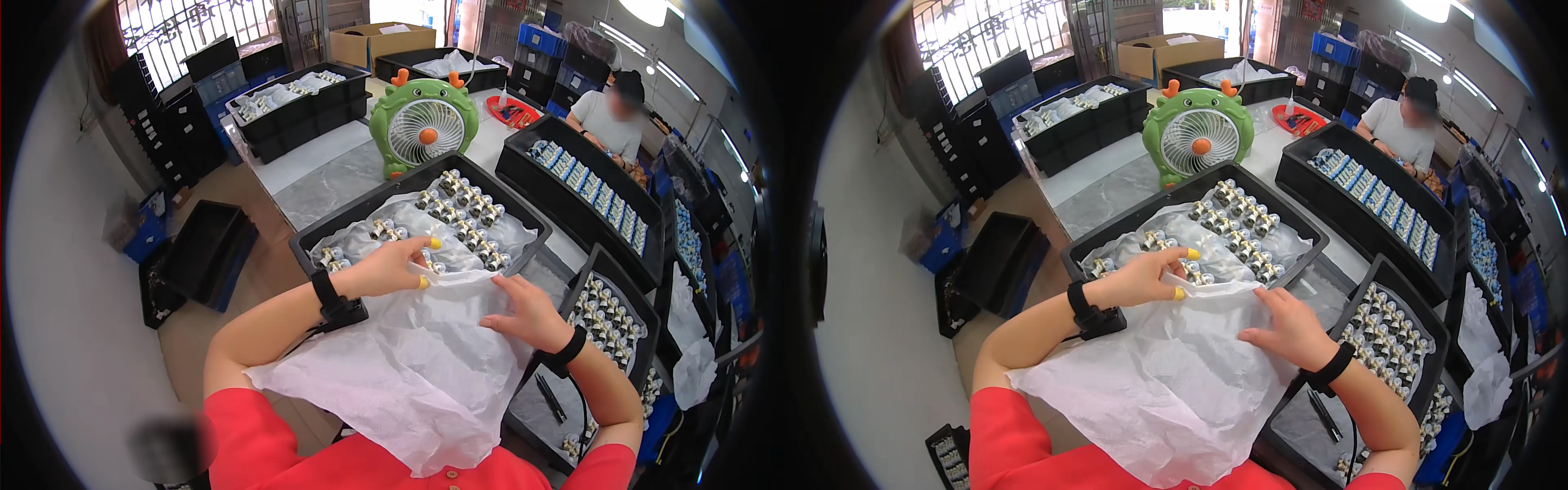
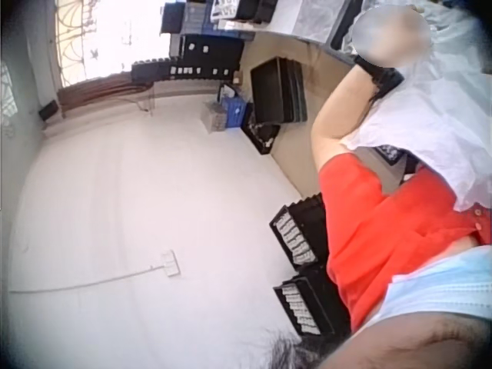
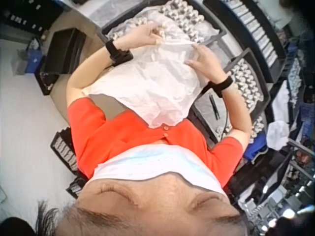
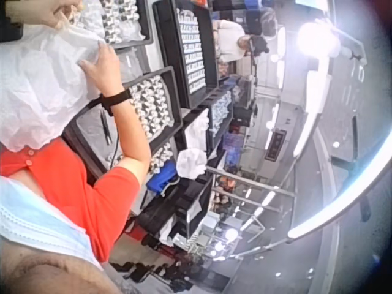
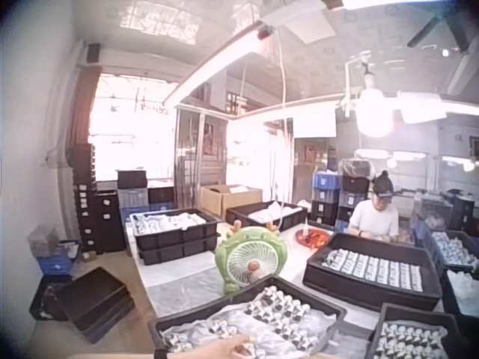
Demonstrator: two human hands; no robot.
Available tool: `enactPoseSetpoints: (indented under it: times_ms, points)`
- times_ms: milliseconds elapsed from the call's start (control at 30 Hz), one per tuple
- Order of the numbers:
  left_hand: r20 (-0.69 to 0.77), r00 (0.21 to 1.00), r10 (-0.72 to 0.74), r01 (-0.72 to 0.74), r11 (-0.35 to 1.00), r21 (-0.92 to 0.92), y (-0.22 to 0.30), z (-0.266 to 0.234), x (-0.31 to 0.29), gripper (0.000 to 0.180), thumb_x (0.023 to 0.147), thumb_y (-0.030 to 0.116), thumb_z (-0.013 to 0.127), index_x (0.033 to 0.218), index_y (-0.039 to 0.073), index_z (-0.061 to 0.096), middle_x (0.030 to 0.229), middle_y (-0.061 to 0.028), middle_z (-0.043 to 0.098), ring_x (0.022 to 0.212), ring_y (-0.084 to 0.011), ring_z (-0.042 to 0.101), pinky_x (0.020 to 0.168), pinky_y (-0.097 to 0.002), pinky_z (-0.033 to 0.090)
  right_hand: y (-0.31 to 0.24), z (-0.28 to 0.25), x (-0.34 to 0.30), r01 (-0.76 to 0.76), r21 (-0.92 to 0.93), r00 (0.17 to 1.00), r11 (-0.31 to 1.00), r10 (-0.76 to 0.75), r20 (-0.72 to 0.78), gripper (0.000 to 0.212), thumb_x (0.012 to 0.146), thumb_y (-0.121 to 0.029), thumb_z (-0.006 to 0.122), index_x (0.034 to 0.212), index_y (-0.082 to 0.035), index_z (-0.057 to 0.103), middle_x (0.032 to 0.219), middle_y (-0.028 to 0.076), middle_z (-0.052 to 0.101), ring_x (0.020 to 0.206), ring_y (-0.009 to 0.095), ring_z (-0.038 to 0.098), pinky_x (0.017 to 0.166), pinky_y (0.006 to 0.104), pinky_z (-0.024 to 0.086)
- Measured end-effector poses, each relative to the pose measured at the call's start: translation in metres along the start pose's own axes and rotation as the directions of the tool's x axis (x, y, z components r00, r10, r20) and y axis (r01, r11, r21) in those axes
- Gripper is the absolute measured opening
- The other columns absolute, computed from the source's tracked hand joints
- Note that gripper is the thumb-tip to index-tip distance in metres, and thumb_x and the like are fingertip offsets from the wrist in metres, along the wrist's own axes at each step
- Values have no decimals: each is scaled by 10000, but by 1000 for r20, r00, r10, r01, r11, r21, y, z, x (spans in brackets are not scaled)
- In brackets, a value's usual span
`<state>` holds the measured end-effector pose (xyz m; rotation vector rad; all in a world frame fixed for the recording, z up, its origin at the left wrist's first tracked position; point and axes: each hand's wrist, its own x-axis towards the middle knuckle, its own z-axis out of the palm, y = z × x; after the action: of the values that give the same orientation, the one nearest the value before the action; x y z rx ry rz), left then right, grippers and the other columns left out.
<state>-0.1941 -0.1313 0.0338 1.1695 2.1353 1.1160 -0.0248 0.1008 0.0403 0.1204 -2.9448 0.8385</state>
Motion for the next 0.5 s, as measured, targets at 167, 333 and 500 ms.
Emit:
enactPoseSetpoints:
  times_ms: [167, 333, 500]
  points:
    - [166, 985, 51, -10, 970, -243, 27, 15, -36, 595, 733, -104, 473, 1315, 14, 438, 1127, -47, 572, 865, -79, 560, 761, -216, 453, 1, 0, -11, -2, -35, 998, 999, 4, 69, 560, 729, -332, 765, 1131, 10, 578, 1042, 166, 589, 938, 318, 589, 819, 371, 472]
    - [334, 915, 226, 65, 735, -675, 41, 32, -48, 724, 721, -141, 406, 1425, -1, 308, 1359, -63, 459, 990, -99, 560, 836, -234, 451, -4, -7, -18, 15, 77, 998, 997, -20, 63, 519, 719, -238, 757, 1134, 11, 570, 1112, 172, 569, 1001, 330, 583, 862, 373, 470]
    - [63, 949, 309, -285, 926, -250, 54, 52, -66, 541, 808, -75, 467, 1327, 75, 497, 1061, -136, 651, 945, -181, 649, 811, -277, 486, 1, -1, -32, 46, 50, 990, 998, -39, -138, 597, 671, -130, 781, 1191, -2, 516, 1166, 162, 555, 1070, 331, 550, 928, 385, 433]
